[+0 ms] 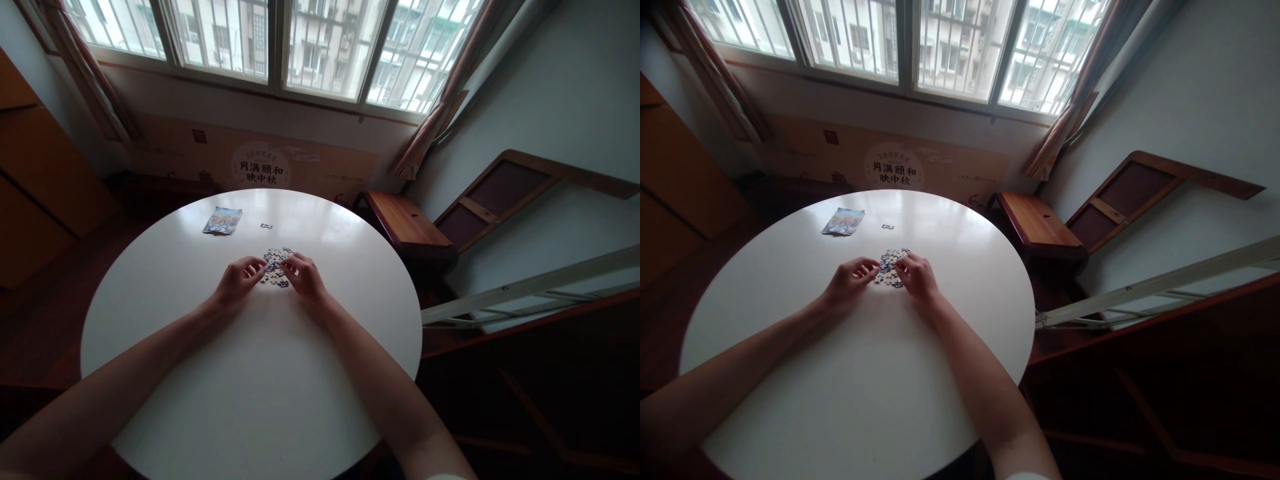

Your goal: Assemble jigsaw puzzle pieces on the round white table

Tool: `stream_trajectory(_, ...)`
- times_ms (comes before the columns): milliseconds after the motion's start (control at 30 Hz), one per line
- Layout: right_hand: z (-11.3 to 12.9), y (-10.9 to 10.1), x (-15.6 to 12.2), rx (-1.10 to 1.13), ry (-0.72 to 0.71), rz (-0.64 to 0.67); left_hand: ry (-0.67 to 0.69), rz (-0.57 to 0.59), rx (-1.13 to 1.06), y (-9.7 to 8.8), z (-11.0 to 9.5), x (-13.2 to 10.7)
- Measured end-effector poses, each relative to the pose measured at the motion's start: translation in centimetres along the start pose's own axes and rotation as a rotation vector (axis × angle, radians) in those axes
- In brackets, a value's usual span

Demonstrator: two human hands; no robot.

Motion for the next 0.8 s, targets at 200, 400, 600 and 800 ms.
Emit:
stream_trajectory(200,-4.2,-3.0,-0.2,-0.271,0.286,-0.21,-0.003,0.007,0.015,0.0,0.0,0.0)
stream_trajectory(400,-6.4,-3.6,-0.8,-0.35,0.58,-0.213,0.023,0.031,0.026,0.2,0.4,0.0)
stream_trajectory(600,-6.1,-3.6,-0.9,-0.366,0.662,-0.166,0.05,0.049,0.033,0.3,0.6,0.0)
stream_trajectory(800,-5.7,-3.6,-0.9,-0.462,0.613,-0.122,0.053,0.053,0.039,0.4,0.6,0.1)
Point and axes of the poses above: each hand's wrist, its own x-axis towards the middle knuckle, its own y-axis out of the palm, z = x × y, the point moved 4 cm from there along x, towards the middle knuckle, and after that the axes turned 1 degree about -z, right-handed, at the moved point
